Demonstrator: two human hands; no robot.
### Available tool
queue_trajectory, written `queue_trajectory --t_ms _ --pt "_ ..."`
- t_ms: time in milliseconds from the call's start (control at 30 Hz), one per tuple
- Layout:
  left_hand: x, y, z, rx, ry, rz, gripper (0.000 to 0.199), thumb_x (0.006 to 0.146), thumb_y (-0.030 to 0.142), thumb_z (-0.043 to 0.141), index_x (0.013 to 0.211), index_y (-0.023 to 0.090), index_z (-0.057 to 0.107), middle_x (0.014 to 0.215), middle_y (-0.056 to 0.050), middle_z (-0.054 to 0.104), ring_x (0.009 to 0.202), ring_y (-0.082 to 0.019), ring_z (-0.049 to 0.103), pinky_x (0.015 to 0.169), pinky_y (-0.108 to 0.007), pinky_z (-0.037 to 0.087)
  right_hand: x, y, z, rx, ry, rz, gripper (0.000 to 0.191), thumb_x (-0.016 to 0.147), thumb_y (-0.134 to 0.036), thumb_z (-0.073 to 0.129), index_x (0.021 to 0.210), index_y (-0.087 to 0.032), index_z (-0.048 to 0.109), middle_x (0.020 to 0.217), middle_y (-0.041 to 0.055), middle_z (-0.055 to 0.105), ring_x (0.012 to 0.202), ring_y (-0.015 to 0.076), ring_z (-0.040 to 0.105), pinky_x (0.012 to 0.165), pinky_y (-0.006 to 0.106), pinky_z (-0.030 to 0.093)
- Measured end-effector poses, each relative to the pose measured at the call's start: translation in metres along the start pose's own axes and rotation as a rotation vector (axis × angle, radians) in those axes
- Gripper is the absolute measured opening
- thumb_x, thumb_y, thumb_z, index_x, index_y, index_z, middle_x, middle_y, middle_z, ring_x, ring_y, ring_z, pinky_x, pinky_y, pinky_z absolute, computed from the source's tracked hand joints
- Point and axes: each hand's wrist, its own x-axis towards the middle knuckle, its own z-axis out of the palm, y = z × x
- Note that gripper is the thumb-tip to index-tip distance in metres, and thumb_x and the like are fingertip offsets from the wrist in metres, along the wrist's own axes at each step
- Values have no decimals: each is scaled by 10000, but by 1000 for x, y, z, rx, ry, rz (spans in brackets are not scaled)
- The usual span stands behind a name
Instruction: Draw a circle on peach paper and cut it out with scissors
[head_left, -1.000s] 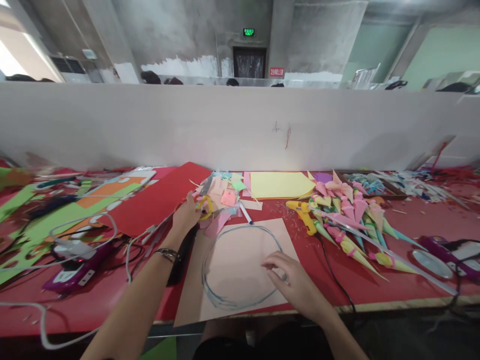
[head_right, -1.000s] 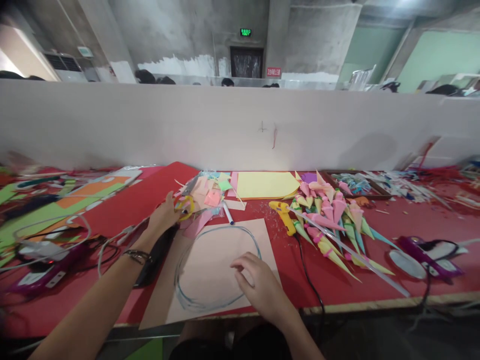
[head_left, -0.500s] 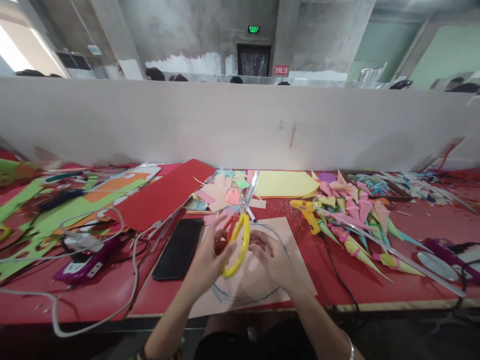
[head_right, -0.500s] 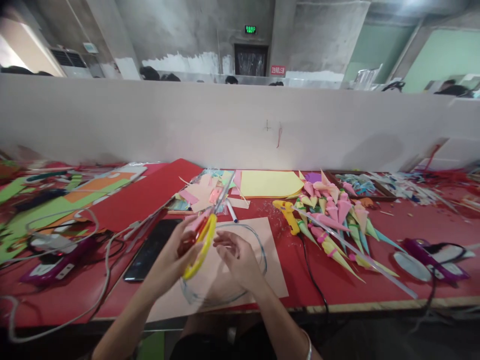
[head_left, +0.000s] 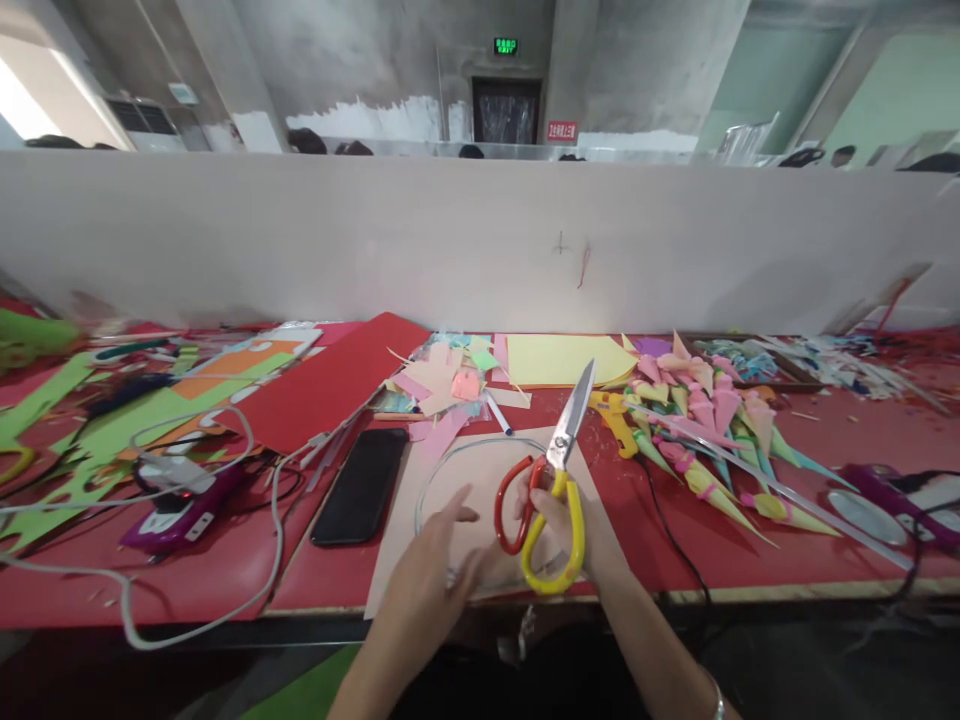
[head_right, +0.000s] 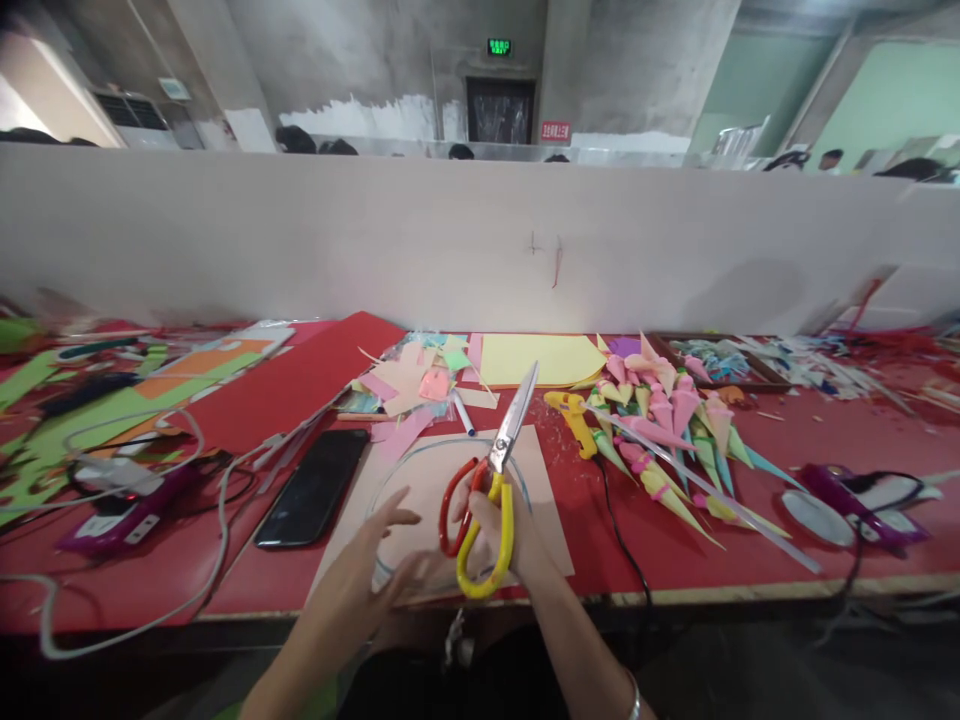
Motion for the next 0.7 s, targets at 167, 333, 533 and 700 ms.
queue_trajectory --t_ms 167,333,533,700 --pt "-37 -54 -2 483 -4 67 656 708 429 518 1287 191 321 1265 -113 463 1165 -264 404 923 -407 364 0 3 -14 -68 14 84 328 786 -443 456 614 -165 473 516 -15 487 424 78 449 400 191 389" --pt "-57 -61 -1 645 -93 99 601 703 201 474 1290 228 346 1328 -50 401 1200 -211 375 945 -334 345 -3 -2 -12 71 18 232 361 779 -498 445 632 -169 452 505 -39 435 396 60 402 372 169 365" --pt "-46 -57 -13 530 -191 46 509 687 119 446 1166 280 506 1214 -36 531 1076 -212 505 879 -334 410 4 -12 -4 306 78 182 325 734 -481 525 648 -181 432 559 -45 413 435 56 372 348 150 328" --pt "-32 -9 -14 50 -154 -34 493 701 366 552 1180 271 487 1210 -76 519 1118 -249 441 947 -413 343 9 -19 5 285 120 61 301 740 -476 508 667 -200 414 598 -25 456 469 81 421 389 181 363"
